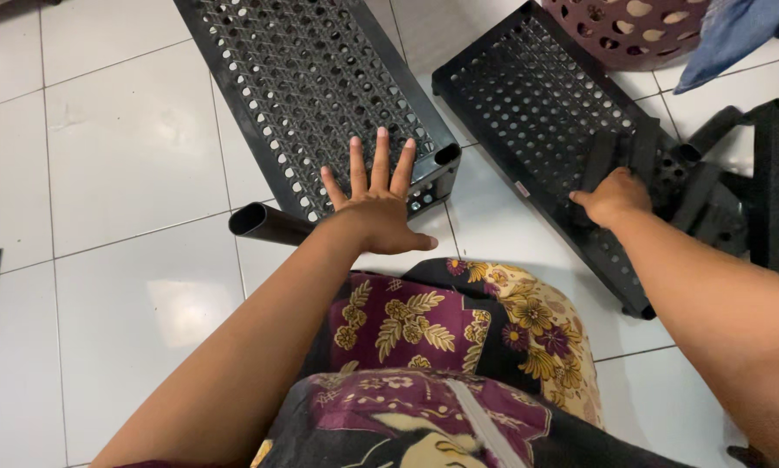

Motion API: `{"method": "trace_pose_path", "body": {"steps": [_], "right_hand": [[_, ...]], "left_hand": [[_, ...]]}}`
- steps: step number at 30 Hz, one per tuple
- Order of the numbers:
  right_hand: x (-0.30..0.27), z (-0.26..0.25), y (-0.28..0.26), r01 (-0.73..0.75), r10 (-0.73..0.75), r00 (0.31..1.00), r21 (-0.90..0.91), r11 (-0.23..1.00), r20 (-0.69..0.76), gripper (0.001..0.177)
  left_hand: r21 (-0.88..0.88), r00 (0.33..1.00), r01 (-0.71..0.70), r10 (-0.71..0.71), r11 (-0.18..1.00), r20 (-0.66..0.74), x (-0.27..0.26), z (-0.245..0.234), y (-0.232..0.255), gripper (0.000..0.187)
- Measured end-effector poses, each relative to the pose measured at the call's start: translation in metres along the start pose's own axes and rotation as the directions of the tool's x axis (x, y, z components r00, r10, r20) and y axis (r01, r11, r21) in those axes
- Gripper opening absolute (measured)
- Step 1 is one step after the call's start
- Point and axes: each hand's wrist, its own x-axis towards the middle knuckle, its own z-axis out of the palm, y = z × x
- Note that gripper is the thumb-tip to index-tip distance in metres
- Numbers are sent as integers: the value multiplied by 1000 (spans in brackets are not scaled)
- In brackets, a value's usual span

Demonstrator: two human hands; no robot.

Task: The person assembles a black plastic stool by inserting cylindrical legs into the corners of a perforated seat panel. They handle multiple seat panels and legs, connecting them by hand and stacking the assembled units.

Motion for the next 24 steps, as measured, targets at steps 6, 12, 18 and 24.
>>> {"method": "trace_pose_path", "body": {"steps": [6, 12, 18, 24], "right_hand": [[-47, -19, -41, 12, -31, 999, 548, 836, 25, 51], [-93, -87, -140, 276, -442, 884, 933, 230, -152, 37], [-143, -160, -187, 461, -694, 707, 833, 306, -136, 38], [-153, -166, -192, 534, -725, 687, 709, 460, -47, 37]], "left_hand": [[-39, 1000, -6, 6, 999, -14, 0, 0, -2, 145], [-9, 998, -5, 4, 1000, -67, -1, 5, -2, 140], [-95, 980, -60, 40, 994, -197, 8, 15, -11, 114], [-304, 881, -268, 105, 914, -461, 26, 16, -27, 91]]}}
